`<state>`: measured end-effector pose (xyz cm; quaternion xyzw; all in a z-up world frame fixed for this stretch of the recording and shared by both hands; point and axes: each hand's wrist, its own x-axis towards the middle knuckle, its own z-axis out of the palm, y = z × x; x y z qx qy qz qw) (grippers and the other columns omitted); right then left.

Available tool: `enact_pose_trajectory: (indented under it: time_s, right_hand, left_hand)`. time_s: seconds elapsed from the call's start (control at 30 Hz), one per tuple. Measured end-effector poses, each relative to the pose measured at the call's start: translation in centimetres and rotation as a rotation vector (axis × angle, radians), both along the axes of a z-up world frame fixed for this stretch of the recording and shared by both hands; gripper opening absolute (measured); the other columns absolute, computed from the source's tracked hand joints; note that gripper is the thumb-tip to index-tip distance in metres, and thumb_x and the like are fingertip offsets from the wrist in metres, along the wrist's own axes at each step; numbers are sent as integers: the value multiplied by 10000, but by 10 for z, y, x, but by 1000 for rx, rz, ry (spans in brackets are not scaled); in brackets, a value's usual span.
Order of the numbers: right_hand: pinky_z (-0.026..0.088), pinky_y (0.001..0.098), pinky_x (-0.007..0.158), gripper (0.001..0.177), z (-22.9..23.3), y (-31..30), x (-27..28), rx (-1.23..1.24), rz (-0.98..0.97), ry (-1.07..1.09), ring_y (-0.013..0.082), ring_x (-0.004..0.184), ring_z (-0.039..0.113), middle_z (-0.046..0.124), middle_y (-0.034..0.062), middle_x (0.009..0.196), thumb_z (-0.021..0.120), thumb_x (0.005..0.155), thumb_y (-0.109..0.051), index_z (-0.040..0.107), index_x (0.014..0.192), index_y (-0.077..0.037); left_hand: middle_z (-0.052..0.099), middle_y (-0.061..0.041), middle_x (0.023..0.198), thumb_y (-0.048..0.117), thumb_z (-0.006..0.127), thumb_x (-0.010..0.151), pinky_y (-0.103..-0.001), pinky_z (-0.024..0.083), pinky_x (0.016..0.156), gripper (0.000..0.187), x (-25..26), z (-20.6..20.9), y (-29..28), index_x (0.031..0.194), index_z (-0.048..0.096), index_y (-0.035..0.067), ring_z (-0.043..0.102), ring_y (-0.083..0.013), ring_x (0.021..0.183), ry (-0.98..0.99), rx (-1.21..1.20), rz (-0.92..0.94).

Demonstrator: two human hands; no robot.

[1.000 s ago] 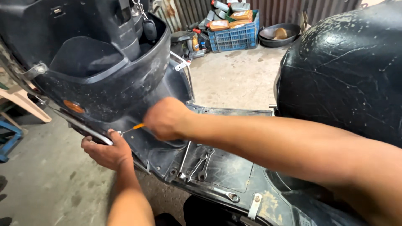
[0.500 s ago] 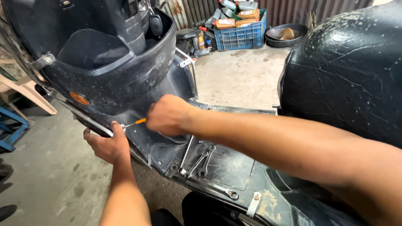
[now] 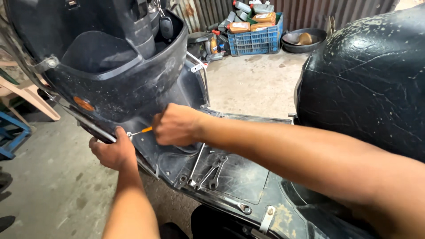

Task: The person repairs a scooter, using a screwdriver and wrenches to loosen and tighten screws on the front inner panel and footboard area. They work around the handlebar and mirror area, reposition fasteners, and secure the plastic body panels back in place.

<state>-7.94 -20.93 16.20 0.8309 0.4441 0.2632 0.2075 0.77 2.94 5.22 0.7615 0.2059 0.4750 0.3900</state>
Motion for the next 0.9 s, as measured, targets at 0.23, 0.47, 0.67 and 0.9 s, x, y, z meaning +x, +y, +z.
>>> enact_pose_trajectory:
  time_s: [0.23,0.47,0.67,0.9]
  right_hand:
    - [558,434,854,340,28,29,-9,882,-555,644,313,1050,685,711,128,1082,705,773,-321,708,1038,-108]
    - [579,469,776,238,4,12,-2,314,-157,83,340,964,728,736,157,1053,589,949,-224,715,1107,-99]
    - [557,465,854,252,0,23,3,643,-364,327,317,977,724,736,127,1042,598,873,-268,719,1039,-120]
    - [559,448,890,406,26,5,39,488,-465,576,335,1088,688,726,151,1109,641,846,-411,726,1081,-91]
  left_hand:
    - [653,-240,1220,431,799,831,-528,506,935,723,14,-14,8,1308,554,-53,656,-434,1086,-65,65,48]
    - [650,-246,1200,418,798,841,-538,501,923,700,4,-7,3,1290,543,-54,648,-447,1075,-58,57,13]
    - [644,-246,1209,397,787,834,-518,528,881,707,2,-5,3,1307,520,-54,668,-442,1037,-107,24,-18]
    - [646,-248,1220,437,774,891,-526,531,885,743,-13,-3,-3,1361,469,-51,674,-446,1049,-28,62,-85]
